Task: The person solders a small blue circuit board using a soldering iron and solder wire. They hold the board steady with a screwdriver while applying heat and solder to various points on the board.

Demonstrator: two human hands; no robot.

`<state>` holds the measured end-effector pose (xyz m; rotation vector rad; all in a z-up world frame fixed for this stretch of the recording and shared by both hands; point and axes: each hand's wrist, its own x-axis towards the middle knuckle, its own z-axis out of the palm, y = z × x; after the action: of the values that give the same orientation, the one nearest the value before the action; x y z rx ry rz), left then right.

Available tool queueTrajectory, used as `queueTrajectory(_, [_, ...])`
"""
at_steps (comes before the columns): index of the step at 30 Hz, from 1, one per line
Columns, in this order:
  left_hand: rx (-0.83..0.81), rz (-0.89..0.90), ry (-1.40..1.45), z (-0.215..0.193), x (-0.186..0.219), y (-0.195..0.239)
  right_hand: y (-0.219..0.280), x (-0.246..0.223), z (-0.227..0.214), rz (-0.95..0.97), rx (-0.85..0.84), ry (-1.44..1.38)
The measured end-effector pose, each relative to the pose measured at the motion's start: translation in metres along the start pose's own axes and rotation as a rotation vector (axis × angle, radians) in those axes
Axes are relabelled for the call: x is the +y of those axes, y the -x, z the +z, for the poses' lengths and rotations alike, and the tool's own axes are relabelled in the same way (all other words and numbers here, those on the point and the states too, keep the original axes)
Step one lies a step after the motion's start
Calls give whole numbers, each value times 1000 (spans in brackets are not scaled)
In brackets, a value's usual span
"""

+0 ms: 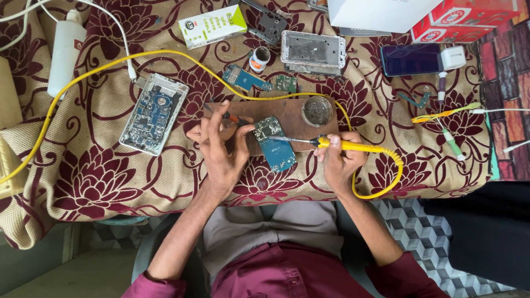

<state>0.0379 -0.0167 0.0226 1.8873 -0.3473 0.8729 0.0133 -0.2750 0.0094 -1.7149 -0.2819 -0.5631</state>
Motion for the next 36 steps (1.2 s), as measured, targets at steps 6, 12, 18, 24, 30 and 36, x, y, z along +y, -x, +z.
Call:
queueTrajectory(6, [3, 12, -41, -4, 2, -5, -6, 6, 3, 34, 21, -54])
queueTrajectory(12, [-9, -46, -46, -5, 8, -3, -4, 11, -1, -6, 2, 12])
queueTrajectory(18, [-48, -13, 55, -6, 8, -6, -8, 13, 3, 19, 29, 18])
queueTrajectory(24, [-34, -80, 147, -4, 10, -9, -9, 7, 7, 127, 53, -33])
queueTrajectory(30, [-37, -85, 179, -8, 12, -7, -10, 2, 7, 162, 28, -77])
queueTrajectory(36, [25, -16, -210, -11, 15, -5, -10, -15, -2, 432, 247, -394])
